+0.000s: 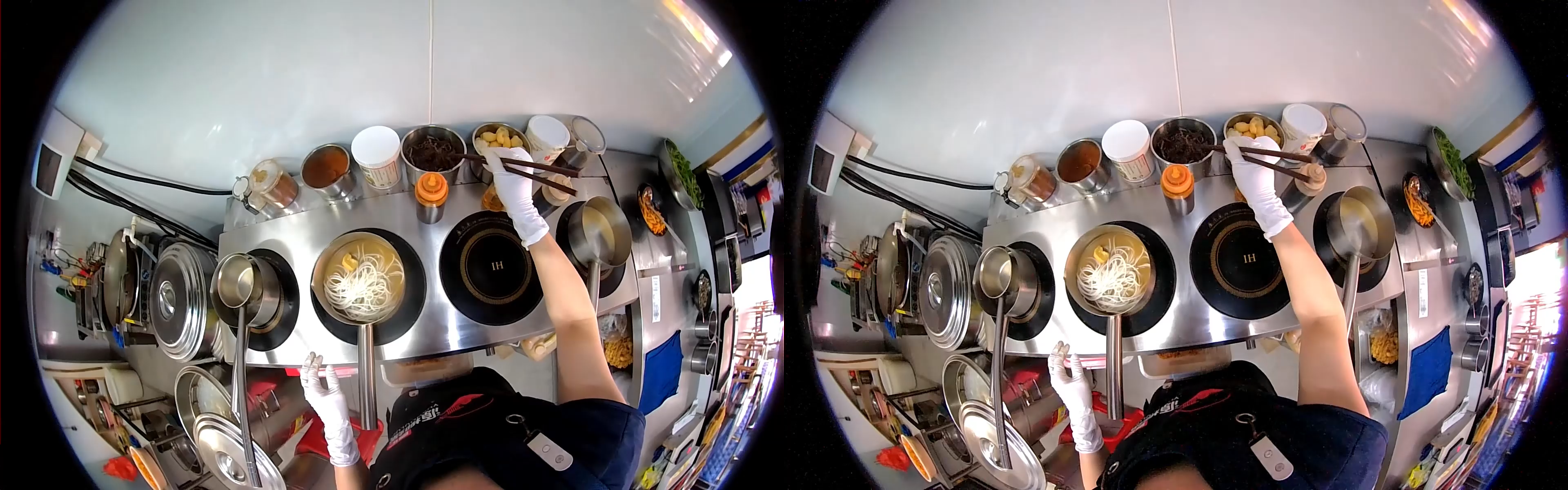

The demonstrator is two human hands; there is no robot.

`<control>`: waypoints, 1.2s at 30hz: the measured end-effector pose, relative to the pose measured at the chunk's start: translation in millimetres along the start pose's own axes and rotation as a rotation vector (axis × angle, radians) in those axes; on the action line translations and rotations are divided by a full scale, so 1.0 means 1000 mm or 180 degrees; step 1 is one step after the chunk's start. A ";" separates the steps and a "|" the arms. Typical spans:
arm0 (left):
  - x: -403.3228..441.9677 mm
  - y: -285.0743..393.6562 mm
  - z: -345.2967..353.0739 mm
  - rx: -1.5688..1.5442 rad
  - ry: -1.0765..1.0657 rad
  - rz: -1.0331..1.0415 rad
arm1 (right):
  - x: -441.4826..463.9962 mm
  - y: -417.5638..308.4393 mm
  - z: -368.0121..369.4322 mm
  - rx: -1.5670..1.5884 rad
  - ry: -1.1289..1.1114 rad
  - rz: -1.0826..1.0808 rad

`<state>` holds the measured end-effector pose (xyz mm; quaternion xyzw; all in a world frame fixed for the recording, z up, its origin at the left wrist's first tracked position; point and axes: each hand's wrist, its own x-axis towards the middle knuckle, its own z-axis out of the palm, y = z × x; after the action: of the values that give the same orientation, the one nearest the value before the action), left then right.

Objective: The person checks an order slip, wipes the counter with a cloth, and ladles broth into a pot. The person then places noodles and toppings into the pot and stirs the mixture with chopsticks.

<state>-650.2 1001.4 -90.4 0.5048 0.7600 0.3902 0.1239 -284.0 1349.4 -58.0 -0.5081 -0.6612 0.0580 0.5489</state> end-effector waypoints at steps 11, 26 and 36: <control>-0.001 0.005 0.006 -0.0025 0.0043 -0.0042 | 0.005 -0.051 -0.041 0.1342 0.0239 0.1090; -0.013 -0.009 -0.001 0.0335 0.0126 0.0506 | -0.017 -0.164 -0.100 0.1385 -0.0325 -0.0340; -0.058 0.002 -0.013 0.0132 0.0407 0.0145 | -0.099 -0.152 -0.016 0.1963 -0.2203 0.1248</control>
<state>-629.5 945.2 -92.2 0.4984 0.7626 0.4086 0.0557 -375.5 1196.6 -21.6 -0.3879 -0.6486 0.5178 0.4008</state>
